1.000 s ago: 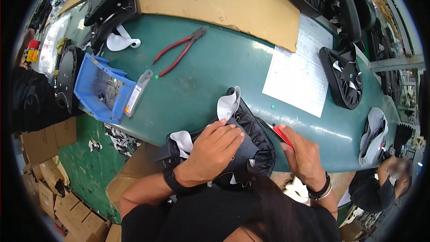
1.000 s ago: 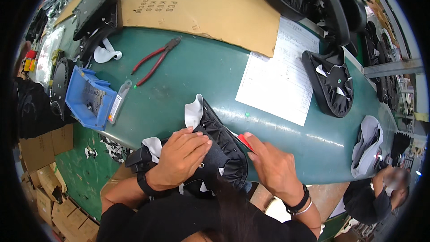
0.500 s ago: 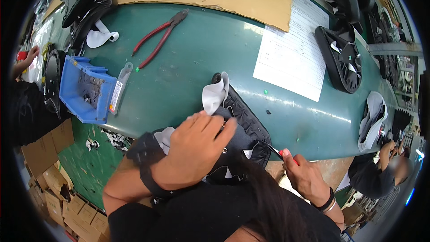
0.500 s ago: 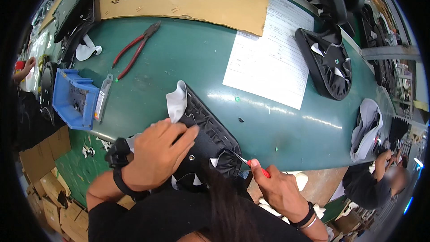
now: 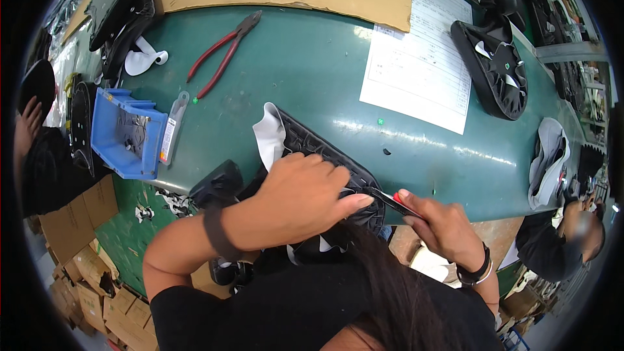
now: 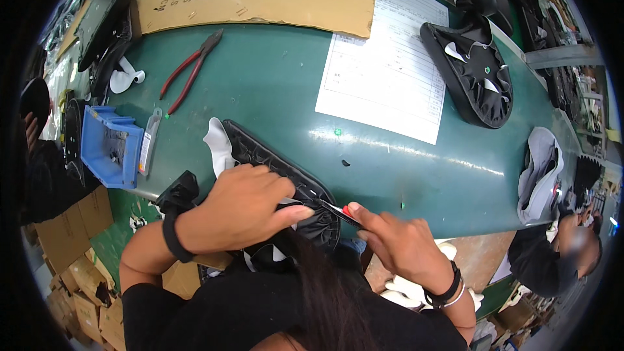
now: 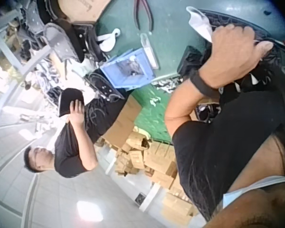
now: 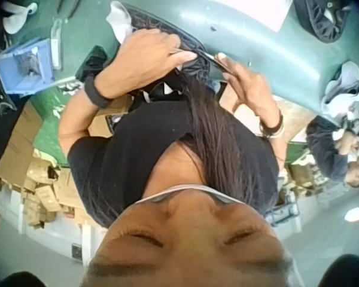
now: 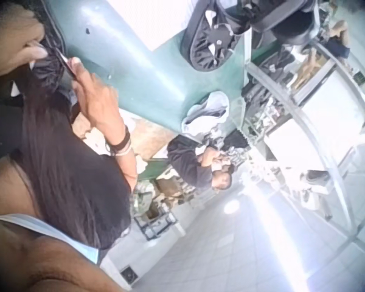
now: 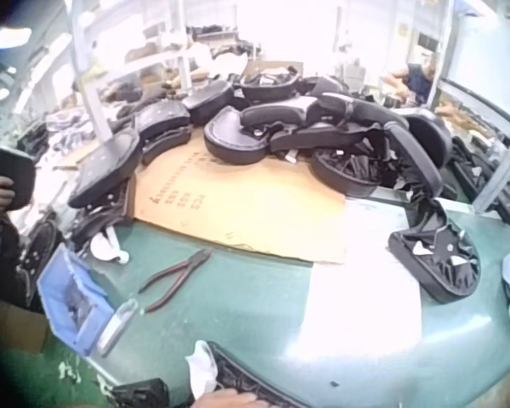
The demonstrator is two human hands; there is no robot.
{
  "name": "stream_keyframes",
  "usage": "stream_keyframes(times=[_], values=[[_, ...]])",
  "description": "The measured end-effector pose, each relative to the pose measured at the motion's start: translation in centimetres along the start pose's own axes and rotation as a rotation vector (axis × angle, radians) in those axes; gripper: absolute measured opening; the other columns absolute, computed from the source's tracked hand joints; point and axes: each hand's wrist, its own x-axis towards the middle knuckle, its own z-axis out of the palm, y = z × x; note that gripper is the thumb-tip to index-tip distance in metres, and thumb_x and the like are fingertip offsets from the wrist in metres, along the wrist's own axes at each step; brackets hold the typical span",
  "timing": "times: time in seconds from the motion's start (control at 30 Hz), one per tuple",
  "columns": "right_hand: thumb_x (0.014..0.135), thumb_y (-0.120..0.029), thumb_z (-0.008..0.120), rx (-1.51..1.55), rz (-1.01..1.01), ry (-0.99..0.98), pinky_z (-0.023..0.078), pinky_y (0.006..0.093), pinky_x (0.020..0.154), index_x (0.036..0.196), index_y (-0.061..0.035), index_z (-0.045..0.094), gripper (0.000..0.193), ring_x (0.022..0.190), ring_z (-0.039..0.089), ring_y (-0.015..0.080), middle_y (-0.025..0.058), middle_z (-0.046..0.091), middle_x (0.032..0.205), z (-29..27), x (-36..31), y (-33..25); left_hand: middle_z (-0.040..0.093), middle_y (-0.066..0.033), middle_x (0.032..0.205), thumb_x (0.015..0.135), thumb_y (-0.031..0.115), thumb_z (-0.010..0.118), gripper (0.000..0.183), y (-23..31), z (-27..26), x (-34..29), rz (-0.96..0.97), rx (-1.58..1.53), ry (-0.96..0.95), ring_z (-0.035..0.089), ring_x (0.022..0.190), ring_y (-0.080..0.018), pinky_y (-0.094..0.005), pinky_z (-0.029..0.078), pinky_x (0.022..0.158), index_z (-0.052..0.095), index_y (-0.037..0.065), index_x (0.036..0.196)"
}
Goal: The person trims and fits a synthetic leather cover onto a plastic frame chair component using a utility knife.
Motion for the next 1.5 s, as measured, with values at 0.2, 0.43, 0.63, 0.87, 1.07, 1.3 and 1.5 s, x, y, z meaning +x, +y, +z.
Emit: stream_keyframes(times=[0.2,0.43,0.63,0.87,1.07,1.3,1.5], values=[[0.087,-0.012,0.066,-0.1,-0.066,-0.101,0.043,0.0412,0.047,0.139,-0.0131,0.047,0.055,0.053,0.054,0.0313,0.0091,0.054,0.068,-0.6,2.5,-0.7,0.049,-0.0018,0.061,0.081,0.022,0.069,0.03,-1.1,1.7,0.9,0.21,0.025,0.154,0.047,0.062,-0.0207,-0.0353,0.034,0.057,0.053,0.01,0.059],[0.085,-0.011,0.068,-0.056,0.141,-0.023,0.041,0.0404,0.045,0.139,-0.0094,0.045,0.059,0.051,0.054,0.0299,0.0097,0.052,0.068,2.0,-3.8,-2.9,0.044,-0.0043,0.06,0.086,0.014,0.067,0.032,-3.2,-1.5,-0.2,0.074,-1.129,0.426,0.045,0.06,-0.0161,-0.0339,0.04,0.059,0.049,0.002,0.061],[0.087,-0.014,0.066,-0.262,-0.02,0.102,0.04,0.0425,0.046,0.137,-0.0131,0.049,0.053,0.051,0.054,0.0312,0.0102,0.052,0.067,0.5,1.9,-1.6,0.045,-0.0055,0.073,0.083,0.035,0.071,0.031,-1.5,-4.0,0.5,-0.22,-0.389,0.194,0.049,0.074,-0.0171,-0.0298,0.041,0.062,0.057,0.008,0.073],[0.09,-0.019,0.062,-0.217,-0.012,0.085,0.04,0.0449,0.049,0.139,-0.0157,0.047,0.052,0.053,0.053,0.0362,0.0124,0.055,0.068,0.6,4.0,-1.3,0.043,-0.005,0.069,0.076,0.02,0.072,0.029,-4.3,-1.3,2.2,0.056,-0.085,0.304,0.044,0.072,-0.0239,-0.0356,0.036,0.065,0.051,0.004,0.063],[0.083,-0.004,0.069,-0.185,0.033,0.233,0.052,0.0415,0.069,0.137,-0.0079,0.048,0.058,0.081,0.065,0.0416,0.021,0.067,0.099,3.2,-0.6,-2.9,0.05,-0.0053,0.072,0.076,0.014,0.07,0.024,-2.5,-4.7,1.9,0.133,-0.599,0.432,0.051,0.082,-0.018,-0.0288,0.043,0.064,0.053,0.002,0.066],[0.086,-0.011,0.066,-0.238,0.171,0.032,0.048,0.0455,0.059,0.137,-0.0121,0.048,0.053,0.069,0.064,0.0388,0.0176,0.067,0.086,0.9,3.5,-3.0,0.049,-0.0059,0.069,0.08,0.017,0.069,0.031,-3.0,-0.7,2.4,0.058,0.101,0.33,0.048,0.071,-0.0212,-0.0314,0.038,0.064,0.052,0.004,0.057],[0.084,-0.005,0.068,-0.031,0.112,0.241,0.05,0.0458,0.069,0.133,-0.0021,0.049,0.052,0.08,0.065,0.0415,0.0233,0.067,0.093,5.1,0.3,-4.2,0.05,-0.0047,0.067,0.086,0.012,0.065,0.027,-4.6,-3.4,0.9,-0.025,-1.027,0.795,0.05,0.065,-0.0157,-0.0294,0.038,0.062,0.055,0.0,0.064]])
